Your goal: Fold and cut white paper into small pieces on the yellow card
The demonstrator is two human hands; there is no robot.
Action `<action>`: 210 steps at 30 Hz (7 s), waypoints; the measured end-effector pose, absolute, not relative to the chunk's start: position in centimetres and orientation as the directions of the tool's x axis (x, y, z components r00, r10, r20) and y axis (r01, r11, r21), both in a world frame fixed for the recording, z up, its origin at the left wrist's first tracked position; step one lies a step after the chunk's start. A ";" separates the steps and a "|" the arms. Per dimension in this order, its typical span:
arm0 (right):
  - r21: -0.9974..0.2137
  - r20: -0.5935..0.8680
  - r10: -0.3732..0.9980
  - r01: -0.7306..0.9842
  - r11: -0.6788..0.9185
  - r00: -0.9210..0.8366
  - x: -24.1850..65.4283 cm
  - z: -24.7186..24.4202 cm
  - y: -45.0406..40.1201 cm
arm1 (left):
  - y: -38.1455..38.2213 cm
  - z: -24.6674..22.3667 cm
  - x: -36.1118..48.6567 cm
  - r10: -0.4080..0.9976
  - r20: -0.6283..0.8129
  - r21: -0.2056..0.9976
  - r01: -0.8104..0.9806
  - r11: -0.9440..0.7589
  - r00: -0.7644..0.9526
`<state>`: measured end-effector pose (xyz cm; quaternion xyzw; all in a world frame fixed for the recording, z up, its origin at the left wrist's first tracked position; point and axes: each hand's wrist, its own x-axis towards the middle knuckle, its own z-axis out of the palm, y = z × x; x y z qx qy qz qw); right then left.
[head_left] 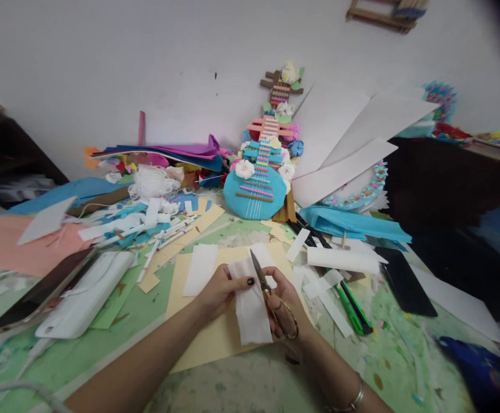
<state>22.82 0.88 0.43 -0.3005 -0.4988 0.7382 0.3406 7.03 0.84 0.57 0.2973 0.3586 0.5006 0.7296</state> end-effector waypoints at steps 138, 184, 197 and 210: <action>-0.954 -0.002 0.945 -0.282 -0.099 -0.326 23.0 0.6 1.7 | 2.5 1.0 5.9 0.945 -0.080 0.556 -0.773 0.307 0.318; -0.915 -0.062 0.861 -0.315 -0.251 -0.504 22.8 -0.2 2.3 | 4.1 1.2 5.2 0.988 -0.147 0.795 -0.601 0.083 -0.057; -0.897 -0.025 0.823 -0.351 -0.270 -0.568 24.0 0.6 2.4 | 3.5 0.0 6.6 0.994 -0.055 0.924 -0.382 0.017 -0.091; -0.950 0.098 0.896 0.227 0.213 -0.433 23.4 -1.8 2.3 | -0.5 -3.0 6.5 0.975 -0.012 0.996 -0.094 -0.009 -0.222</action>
